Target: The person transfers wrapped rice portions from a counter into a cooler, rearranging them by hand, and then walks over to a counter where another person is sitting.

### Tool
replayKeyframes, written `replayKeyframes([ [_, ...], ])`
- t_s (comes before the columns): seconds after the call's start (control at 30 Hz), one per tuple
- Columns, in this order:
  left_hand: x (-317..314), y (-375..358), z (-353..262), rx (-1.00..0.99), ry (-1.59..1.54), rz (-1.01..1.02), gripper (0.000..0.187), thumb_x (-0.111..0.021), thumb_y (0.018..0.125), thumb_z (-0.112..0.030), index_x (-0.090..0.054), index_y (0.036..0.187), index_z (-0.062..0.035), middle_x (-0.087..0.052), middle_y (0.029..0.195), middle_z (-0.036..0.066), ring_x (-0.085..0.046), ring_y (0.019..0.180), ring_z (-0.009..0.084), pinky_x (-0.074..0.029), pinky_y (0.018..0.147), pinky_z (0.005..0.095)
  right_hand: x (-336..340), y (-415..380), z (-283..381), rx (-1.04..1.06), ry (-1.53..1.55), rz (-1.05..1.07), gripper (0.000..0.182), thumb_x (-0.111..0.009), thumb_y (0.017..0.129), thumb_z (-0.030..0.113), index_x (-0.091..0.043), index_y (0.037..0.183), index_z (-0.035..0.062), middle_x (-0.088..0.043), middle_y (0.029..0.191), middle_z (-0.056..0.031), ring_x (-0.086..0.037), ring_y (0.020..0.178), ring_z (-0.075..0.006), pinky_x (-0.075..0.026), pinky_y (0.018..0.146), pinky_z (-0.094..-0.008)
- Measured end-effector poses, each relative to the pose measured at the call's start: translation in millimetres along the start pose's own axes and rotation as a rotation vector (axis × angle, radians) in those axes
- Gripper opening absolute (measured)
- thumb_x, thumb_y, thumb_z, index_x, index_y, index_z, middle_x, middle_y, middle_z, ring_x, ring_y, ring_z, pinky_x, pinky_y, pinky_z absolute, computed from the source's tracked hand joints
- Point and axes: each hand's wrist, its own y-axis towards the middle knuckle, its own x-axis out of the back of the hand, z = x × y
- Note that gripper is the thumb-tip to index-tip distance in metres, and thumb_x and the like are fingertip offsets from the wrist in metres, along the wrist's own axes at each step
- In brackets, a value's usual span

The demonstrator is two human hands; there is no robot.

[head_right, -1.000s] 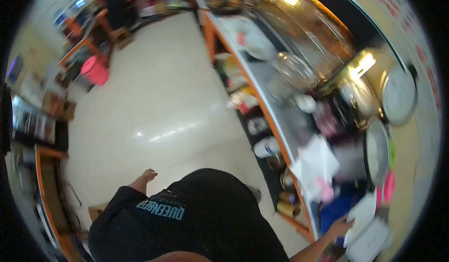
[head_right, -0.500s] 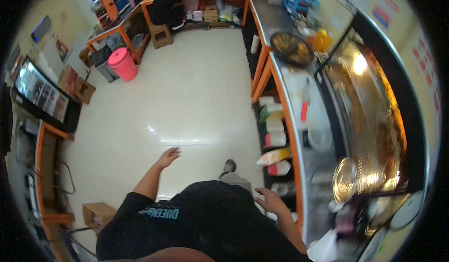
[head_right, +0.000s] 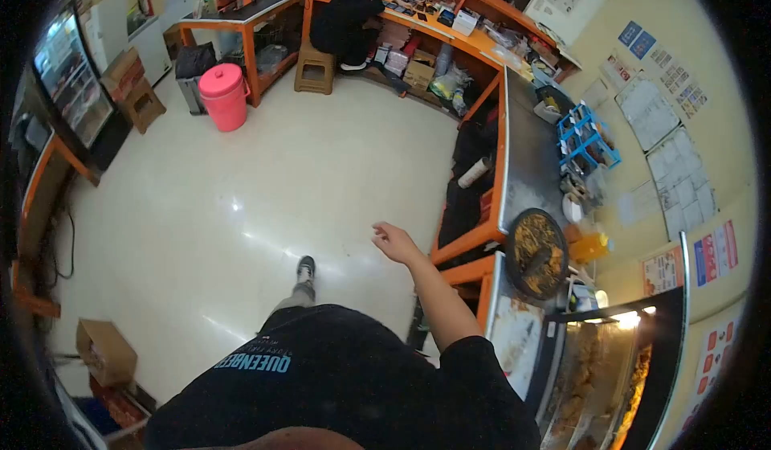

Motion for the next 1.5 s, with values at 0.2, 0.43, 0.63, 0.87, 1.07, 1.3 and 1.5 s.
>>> replayKeyframes([
  [0.2,286,219,-262,-0.421,0.158,-0.105,0.057,-0.050,0.097,-0.047,-0.062,0.129,-0.0021,-0.063,0.129,0.024,-0.060,0.118,0.0410,-0.046,0.102,0.0501,-77,-84,-277,-0.304,-0.208,0.216,0.054,-0.057,0.093,0.048,-0.063,0.126,0.0066,-0.063,0.127,-0.0234,-0.060,0.120,-0.0391,-0.045,0.104,-0.0475],
  [0.43,785,269,-616,-0.903,-0.351,-0.731,0.042,-0.066,0.095,-0.034,-0.062,0.125,-0.0043,-0.071,0.111,0.014,-0.068,0.100,0.0276,-0.053,0.089,0.0384,-20,-119,-272,-1.244,0.143,0.121,0.058,-0.057,0.093,0.054,-0.064,0.127,0.0080,-0.063,0.128,-0.0226,-0.060,0.120,-0.0375,-0.045,0.104,-0.0476],
  [0.63,897,285,-785,-0.918,-0.467,-0.787,0.041,-0.063,0.098,-0.028,-0.060,0.127,0.0000,-0.071,0.108,0.016,-0.068,0.099,0.0249,-0.054,0.087,0.0358,34,40,-345,-1.200,0.199,0.154,0.056,-0.057,0.093,0.052,-0.065,0.125,0.0077,-0.064,0.126,-0.0220,-0.061,0.119,-0.0370,-0.046,0.103,-0.0475],
  [0.87,676,389,-733,-0.455,-0.062,-0.088,0.035,-0.048,0.104,-0.032,-0.064,0.117,-0.0038,-0.067,0.121,0.013,-0.060,0.117,0.0285,-0.046,0.101,0.0418,240,358,-481,-0.739,-0.342,0.384,0.053,-0.058,0.093,0.051,-0.065,0.124,0.0074,-0.065,0.123,-0.0213,-0.062,0.118,-0.0364,-0.047,0.102,-0.0474],
  [1.07,659,362,-749,-0.112,-0.077,0.149,0.042,-0.044,0.104,-0.038,-0.062,0.124,-0.0058,-0.063,0.127,0.017,-0.058,0.121,0.0320,-0.044,0.104,0.0437,530,659,-445,-0.429,0.185,-0.426,0.032,-0.064,0.092,0.020,-0.066,0.118,0.0013,-0.072,0.094,-0.0142,-0.068,0.090,-0.0238,-0.052,0.081,-0.0352],
  [1.3,841,564,-942,-0.321,0.214,0.030,0.050,-0.041,0.104,-0.045,-0.061,0.132,-0.0081,-0.059,0.134,0.022,-0.056,0.126,0.0360,-0.042,0.108,0.0460,564,807,-486,-0.436,0.237,-0.473,0.027,-0.054,0.090,-0.001,-0.062,0.115,0.0026,-0.064,0.088,-0.0026,-0.062,0.078,-0.0126,-0.050,0.066,-0.0286],
  [1.5,1175,597,-1271,-0.716,-0.013,-0.340,0.057,-0.061,0.094,-0.047,-0.062,0.130,-0.0032,-0.063,0.130,0.025,-0.058,0.125,0.0361,-0.044,0.107,0.0434,518,748,-491,-0.855,0.095,0.073,0.037,-0.063,0.093,0.027,-0.063,0.124,0.0077,-0.061,0.128,-0.0186,-0.061,0.115,-0.0324,-0.050,0.096,-0.0410],
])
